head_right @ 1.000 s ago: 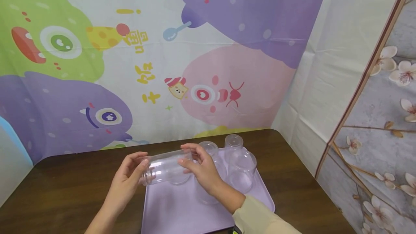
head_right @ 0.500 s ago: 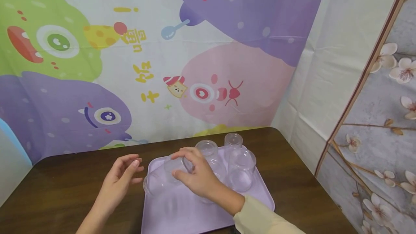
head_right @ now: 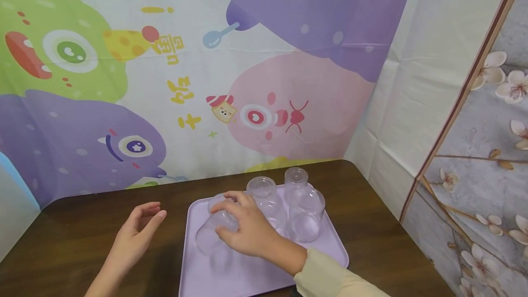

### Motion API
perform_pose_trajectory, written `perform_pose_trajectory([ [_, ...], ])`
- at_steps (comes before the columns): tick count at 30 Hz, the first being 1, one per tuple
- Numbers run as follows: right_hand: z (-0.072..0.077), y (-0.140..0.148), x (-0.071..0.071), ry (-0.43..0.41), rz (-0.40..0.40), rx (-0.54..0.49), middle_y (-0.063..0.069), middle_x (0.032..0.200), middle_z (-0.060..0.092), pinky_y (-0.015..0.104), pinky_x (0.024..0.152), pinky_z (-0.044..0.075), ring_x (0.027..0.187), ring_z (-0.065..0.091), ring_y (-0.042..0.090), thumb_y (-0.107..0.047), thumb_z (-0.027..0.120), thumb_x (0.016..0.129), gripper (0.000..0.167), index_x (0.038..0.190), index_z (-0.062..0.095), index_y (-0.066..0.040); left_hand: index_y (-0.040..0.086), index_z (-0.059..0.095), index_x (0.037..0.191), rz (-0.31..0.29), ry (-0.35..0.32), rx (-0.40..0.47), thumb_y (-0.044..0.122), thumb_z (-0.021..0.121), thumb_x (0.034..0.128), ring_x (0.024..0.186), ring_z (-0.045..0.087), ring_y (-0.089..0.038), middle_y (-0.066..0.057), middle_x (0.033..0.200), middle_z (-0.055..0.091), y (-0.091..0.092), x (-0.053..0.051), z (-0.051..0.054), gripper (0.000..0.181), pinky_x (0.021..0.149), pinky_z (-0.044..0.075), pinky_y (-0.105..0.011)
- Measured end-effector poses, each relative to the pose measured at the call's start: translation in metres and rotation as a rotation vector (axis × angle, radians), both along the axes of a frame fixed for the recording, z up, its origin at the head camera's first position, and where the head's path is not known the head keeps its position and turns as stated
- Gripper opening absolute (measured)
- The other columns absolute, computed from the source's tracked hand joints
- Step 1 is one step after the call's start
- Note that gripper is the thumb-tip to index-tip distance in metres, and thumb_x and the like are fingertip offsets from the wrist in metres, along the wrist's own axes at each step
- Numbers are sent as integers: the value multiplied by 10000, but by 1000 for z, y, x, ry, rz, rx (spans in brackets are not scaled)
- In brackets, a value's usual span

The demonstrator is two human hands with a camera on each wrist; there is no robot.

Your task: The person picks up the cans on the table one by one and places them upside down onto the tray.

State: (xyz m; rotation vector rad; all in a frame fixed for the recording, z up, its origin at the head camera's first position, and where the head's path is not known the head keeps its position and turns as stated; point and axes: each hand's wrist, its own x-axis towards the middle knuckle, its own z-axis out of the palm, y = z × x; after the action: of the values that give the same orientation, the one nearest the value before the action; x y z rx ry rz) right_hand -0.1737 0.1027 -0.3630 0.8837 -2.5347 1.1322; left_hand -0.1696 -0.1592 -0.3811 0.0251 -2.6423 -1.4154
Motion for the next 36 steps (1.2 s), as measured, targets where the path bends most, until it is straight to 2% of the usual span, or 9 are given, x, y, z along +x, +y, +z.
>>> perform_pose_trajectory([
  [4,-3,-1,-2,68,-9,54,36,1307,494,478,926,435,1219,459,227,-190,706,755,325,1061,632,-270,96,423,1337,-15,-11,-34,482,497,933,1241,464,-370,-180,1351,462,-6,0,-4,564,975,389,-565],
  [14,-9,-1,-3,145,13,178,65,1303,507,485,980,408,1234,447,257,-197,684,759,303,1056,643,-242,79,434,1328,-26,-18,-100,479,497,934,1244,446,-383,-203,1337,473,-16,-1,-14,564,964,383,-587],
  [22,-12,-2,-4,158,9,235,66,1315,513,481,987,397,1224,461,246,-216,661,769,296,1060,642,-261,90,442,1322,-28,-42,-101,494,494,930,1241,448,-370,-195,1339,476,-17,-2,-19,565,970,387,-570],
  [36,-14,-7,-3,145,47,342,79,1334,500,492,973,404,1246,448,263,-240,624,802,296,1095,634,-282,84,453,1312,-25,-71,-104,526,456,935,1247,436,-379,-194,1333,471,-18,-2,-23,581,998,369,-555],
])
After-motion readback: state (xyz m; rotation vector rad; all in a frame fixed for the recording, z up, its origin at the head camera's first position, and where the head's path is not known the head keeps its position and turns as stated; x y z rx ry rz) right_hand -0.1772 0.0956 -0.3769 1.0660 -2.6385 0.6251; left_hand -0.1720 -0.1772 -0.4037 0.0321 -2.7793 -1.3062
